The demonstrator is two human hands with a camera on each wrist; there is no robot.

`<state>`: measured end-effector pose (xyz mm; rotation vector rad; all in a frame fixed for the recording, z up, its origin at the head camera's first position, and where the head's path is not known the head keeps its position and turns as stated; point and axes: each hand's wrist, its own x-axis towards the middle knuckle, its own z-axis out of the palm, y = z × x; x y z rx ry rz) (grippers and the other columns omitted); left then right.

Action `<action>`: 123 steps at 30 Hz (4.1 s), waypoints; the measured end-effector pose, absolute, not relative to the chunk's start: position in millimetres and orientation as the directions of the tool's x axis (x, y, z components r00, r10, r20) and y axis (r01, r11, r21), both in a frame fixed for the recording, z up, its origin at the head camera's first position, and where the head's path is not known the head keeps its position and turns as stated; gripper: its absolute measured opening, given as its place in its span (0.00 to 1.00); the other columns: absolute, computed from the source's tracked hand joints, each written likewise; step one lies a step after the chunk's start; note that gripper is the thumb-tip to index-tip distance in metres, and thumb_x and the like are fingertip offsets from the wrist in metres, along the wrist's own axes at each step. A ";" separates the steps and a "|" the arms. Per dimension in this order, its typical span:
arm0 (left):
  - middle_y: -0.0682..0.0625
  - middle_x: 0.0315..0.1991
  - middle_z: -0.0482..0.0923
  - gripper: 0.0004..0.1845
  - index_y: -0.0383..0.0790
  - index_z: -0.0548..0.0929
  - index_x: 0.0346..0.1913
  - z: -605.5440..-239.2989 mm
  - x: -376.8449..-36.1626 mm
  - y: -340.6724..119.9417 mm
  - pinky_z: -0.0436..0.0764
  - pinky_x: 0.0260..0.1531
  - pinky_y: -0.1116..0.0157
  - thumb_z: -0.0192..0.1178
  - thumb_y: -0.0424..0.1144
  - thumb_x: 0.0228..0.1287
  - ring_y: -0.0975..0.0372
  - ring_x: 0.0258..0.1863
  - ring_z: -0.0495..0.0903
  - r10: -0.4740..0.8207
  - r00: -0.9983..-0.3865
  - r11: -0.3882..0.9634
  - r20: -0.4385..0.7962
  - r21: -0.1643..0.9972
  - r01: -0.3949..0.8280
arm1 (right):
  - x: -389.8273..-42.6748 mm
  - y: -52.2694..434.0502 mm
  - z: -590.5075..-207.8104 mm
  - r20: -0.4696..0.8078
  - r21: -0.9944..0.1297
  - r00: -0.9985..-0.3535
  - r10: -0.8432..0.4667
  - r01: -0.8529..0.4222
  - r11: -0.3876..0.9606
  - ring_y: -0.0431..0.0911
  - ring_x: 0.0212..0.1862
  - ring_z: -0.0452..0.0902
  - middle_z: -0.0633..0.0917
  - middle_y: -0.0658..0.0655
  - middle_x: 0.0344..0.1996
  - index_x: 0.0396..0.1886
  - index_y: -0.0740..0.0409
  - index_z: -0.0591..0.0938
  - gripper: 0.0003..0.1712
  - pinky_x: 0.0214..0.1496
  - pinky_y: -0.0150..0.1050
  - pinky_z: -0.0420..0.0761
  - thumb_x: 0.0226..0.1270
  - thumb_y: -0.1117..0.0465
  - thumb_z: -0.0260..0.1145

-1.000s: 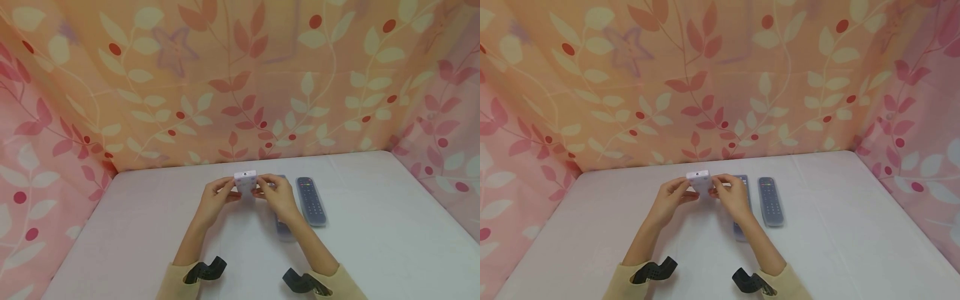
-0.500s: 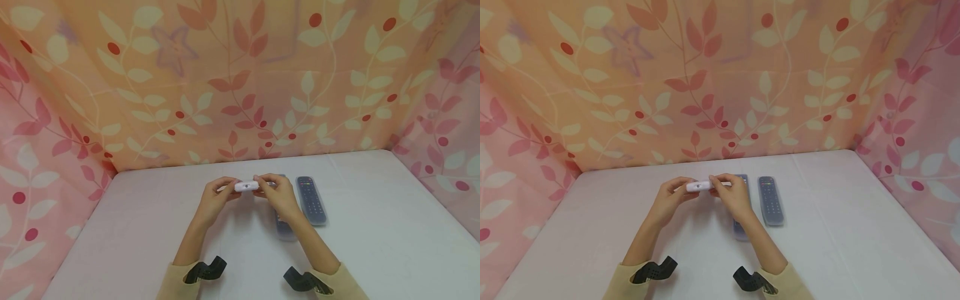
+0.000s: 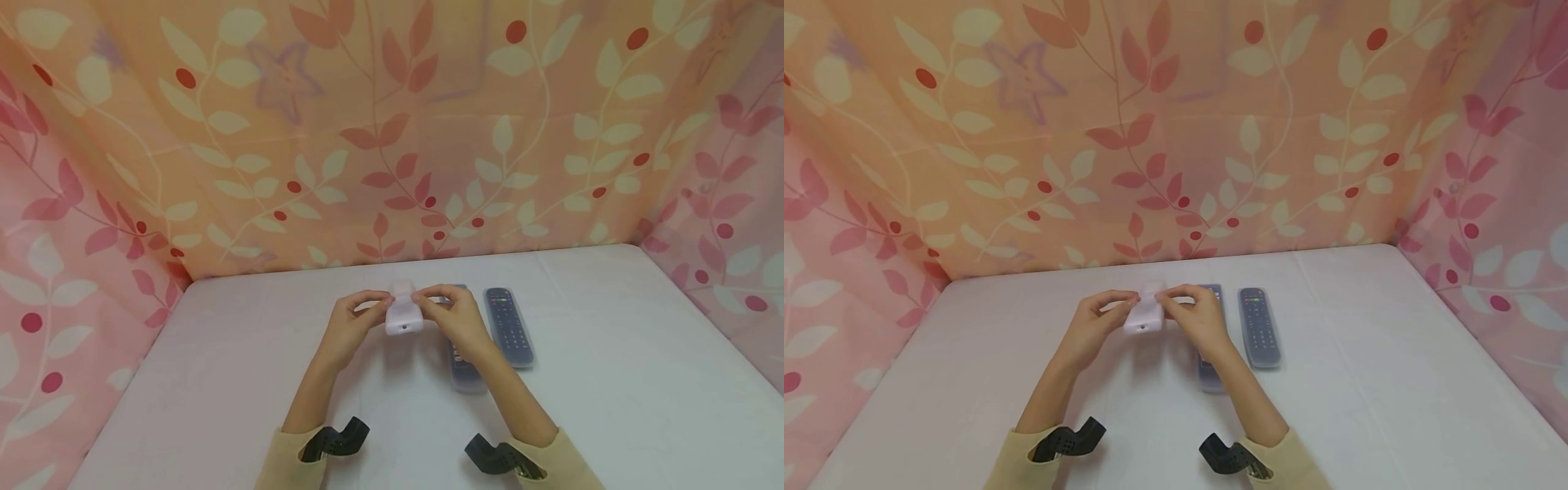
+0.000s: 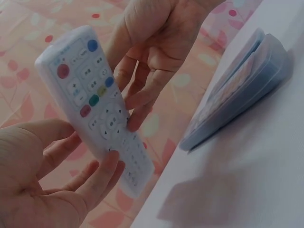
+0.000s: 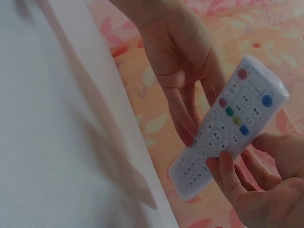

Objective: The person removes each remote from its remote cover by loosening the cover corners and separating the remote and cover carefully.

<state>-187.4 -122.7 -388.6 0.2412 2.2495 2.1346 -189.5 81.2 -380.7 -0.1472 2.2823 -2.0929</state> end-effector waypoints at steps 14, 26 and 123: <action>0.39 0.67 0.79 0.17 0.29 0.85 0.60 -388.9 -186.6 -128.4 0.83 0.62 0.51 0.67 0.29 0.70 0.47 0.58 0.86 0.171 -0.983 0.072 0.068 0.994 0.081 | -189.1 83.3 -382.1 0.005 -0.997 -0.985 -0.174 -0.020 0.080 0.52 0.50 0.91 0.88 0.70 0.53 0.61 0.72 0.83 0.22 0.55 0.37 0.86 0.71 0.65 0.73; 0.37 0.70 0.77 0.25 0.32 0.81 0.68 -389.5 -188.4 -129.1 0.84 0.62 0.51 0.68 0.27 0.68 0.44 0.60 0.85 0.177 -0.984 0.085 0.024 0.996 0.039 | -190.4 85.3 -383.4 -0.021 -0.995 -0.978 -0.210 -0.001 0.104 0.52 0.51 0.90 0.82 0.71 0.64 0.68 0.70 0.78 0.31 0.56 0.37 0.84 0.67 0.67 0.73; 0.35 0.53 0.80 0.32 0.41 0.73 0.74 -381.7 -184.3 -117.4 0.91 0.46 0.52 0.69 0.28 0.69 0.48 0.45 0.89 0.083 -0.992 0.161 0.096 0.981 0.108 | -201.8 73.1 -375.2 0.068 -0.961 -0.980 -0.185 -0.113 0.251 0.59 0.42 0.90 0.84 0.70 0.47 0.72 0.56 0.70 0.27 0.44 0.55 0.91 0.79 0.62 0.65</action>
